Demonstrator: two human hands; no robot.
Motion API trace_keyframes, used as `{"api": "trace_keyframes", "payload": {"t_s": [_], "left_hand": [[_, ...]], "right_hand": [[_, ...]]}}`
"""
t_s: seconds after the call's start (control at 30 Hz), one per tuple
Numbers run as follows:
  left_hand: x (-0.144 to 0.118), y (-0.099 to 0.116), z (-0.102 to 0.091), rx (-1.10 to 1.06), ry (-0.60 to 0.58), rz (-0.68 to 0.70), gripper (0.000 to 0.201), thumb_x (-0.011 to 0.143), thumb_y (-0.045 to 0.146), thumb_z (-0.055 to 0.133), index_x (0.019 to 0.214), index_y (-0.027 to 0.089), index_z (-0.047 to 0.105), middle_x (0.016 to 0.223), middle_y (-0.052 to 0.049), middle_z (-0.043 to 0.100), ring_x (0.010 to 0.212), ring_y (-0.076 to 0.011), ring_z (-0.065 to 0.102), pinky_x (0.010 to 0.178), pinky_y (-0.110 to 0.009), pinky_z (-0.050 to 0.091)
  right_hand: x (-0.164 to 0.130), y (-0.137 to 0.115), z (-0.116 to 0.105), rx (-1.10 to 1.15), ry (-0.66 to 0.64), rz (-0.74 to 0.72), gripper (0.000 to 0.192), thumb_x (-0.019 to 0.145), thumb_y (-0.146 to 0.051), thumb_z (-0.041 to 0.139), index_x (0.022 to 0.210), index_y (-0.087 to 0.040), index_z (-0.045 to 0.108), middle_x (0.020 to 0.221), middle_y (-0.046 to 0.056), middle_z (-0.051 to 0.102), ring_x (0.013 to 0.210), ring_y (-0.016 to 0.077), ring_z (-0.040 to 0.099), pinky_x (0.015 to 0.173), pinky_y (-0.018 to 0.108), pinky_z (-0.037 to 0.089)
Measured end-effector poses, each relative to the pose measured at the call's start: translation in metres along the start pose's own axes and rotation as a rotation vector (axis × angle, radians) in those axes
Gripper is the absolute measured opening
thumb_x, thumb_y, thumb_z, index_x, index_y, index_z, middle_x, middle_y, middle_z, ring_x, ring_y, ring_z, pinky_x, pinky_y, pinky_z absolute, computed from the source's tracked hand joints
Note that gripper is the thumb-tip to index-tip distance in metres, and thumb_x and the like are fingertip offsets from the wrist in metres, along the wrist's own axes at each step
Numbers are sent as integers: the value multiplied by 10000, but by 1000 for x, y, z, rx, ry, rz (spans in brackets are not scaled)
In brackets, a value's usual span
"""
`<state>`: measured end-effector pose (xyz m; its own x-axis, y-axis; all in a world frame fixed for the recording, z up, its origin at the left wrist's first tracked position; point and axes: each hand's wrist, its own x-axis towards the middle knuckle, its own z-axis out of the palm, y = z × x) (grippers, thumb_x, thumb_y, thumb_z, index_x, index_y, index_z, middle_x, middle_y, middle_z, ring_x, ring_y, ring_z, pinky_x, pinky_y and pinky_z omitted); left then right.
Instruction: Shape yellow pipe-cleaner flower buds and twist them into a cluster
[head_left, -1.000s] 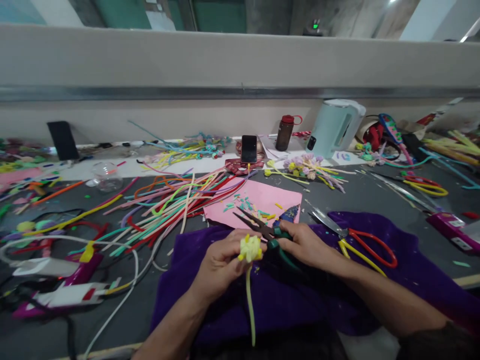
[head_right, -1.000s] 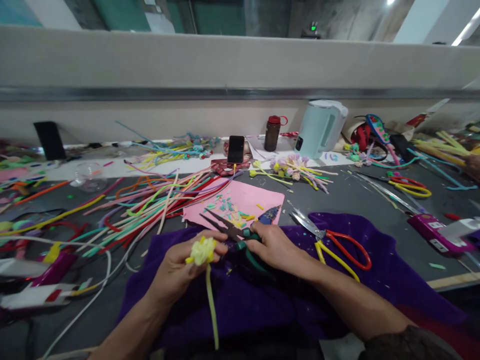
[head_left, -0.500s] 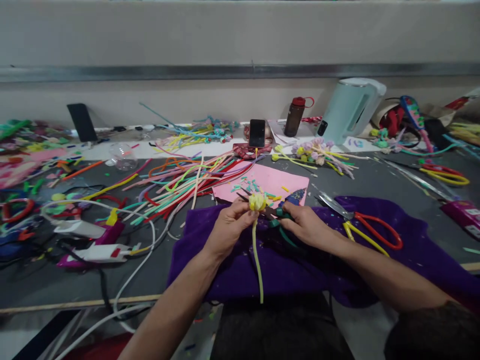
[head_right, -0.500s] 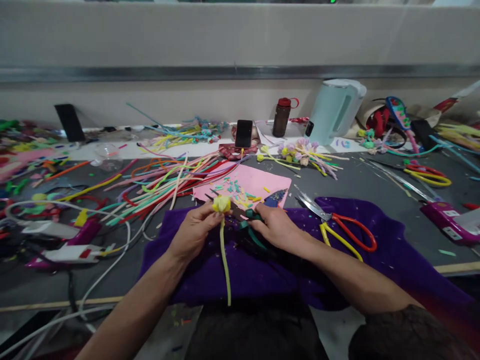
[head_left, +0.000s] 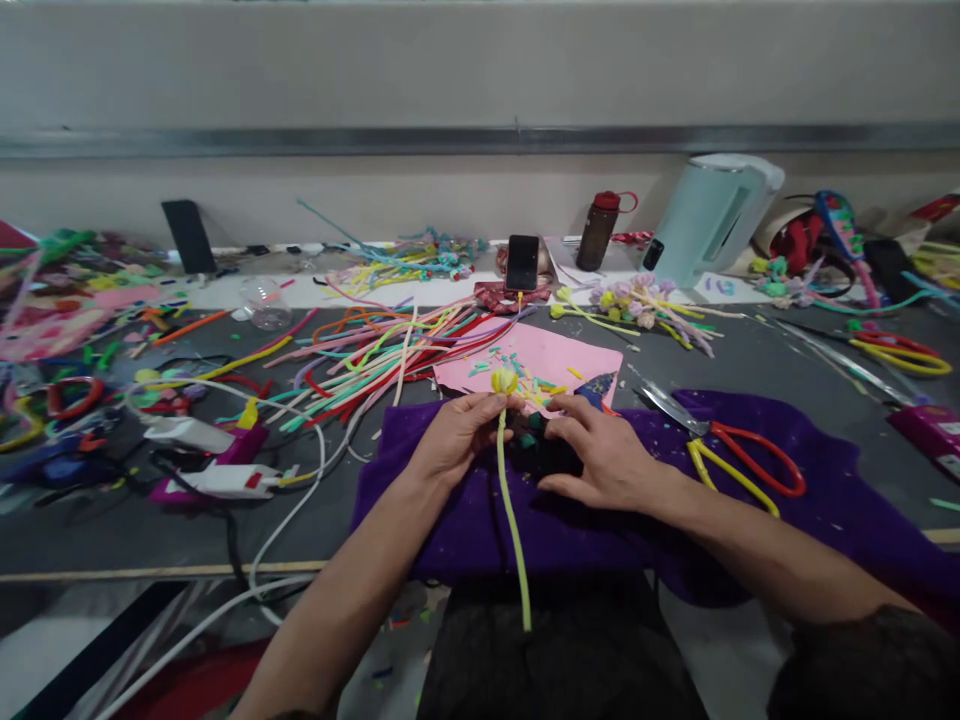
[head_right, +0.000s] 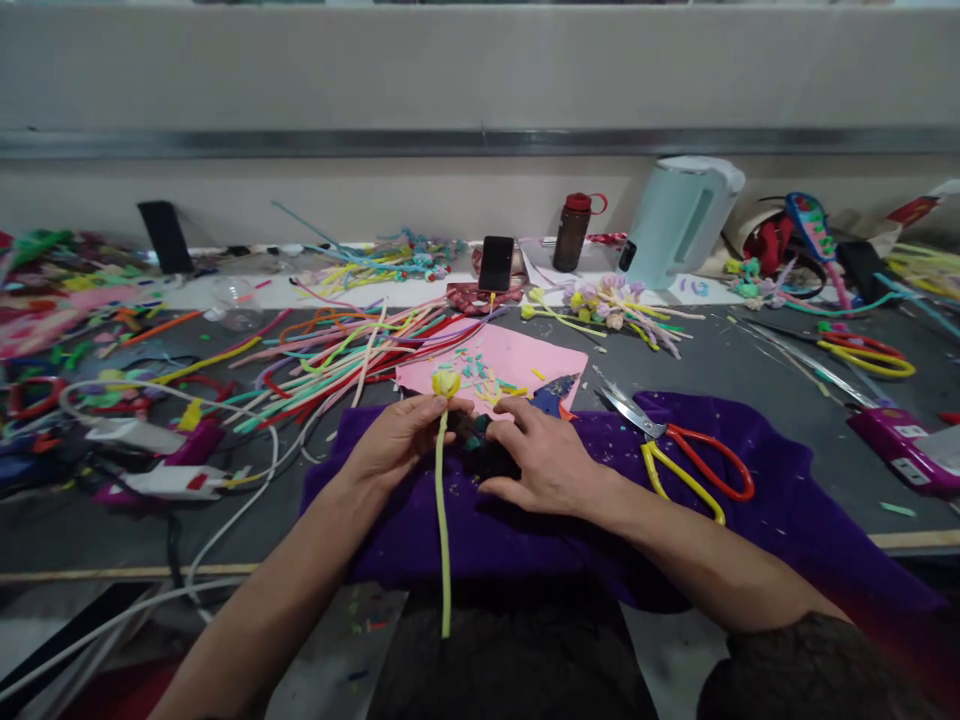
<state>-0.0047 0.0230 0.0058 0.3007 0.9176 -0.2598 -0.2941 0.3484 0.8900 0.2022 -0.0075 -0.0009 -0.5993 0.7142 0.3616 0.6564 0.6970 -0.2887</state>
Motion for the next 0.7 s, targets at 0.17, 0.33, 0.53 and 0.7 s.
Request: {"api": "trace_keyframes", "payload": {"t_s": [0.17,0.33,0.53,0.7], "left_hand": [[2,-1,-2,7,-9,-27,258,676,296,688,848,104,698,855,-92,682,626,-100,611,515,-158,502],[-4,5,0,17,-23,47,256,687,307,676,844,105,698,864,-87,682,627,-100,600,495,-159,484],[-15,11,7,28,-23,133,288,676,299,684,906,126,692,978,-98,670,617,-102,585,507,-192,488],[-20,18,-1,76,56,236,321,647,333,705,883,116,687,918,-109,681,657,-139,606,515,-208,464]], "right_hand": [[-3,-11,-1,-253,-98,5,341,751,-396,570,1000,-165,537,1259,177,424,1018,303,461,811,443,396],[-2,-19,2,-350,-84,45,340,757,-392,550,1006,-161,560,1249,180,431,968,299,460,781,420,386],[3,-14,3,-345,38,81,175,728,-240,537,853,-142,611,1105,157,509,931,278,463,769,390,379],[-2,-2,-8,-131,121,182,161,759,-291,523,787,-167,621,1034,107,521,873,226,503,736,339,404]]}}
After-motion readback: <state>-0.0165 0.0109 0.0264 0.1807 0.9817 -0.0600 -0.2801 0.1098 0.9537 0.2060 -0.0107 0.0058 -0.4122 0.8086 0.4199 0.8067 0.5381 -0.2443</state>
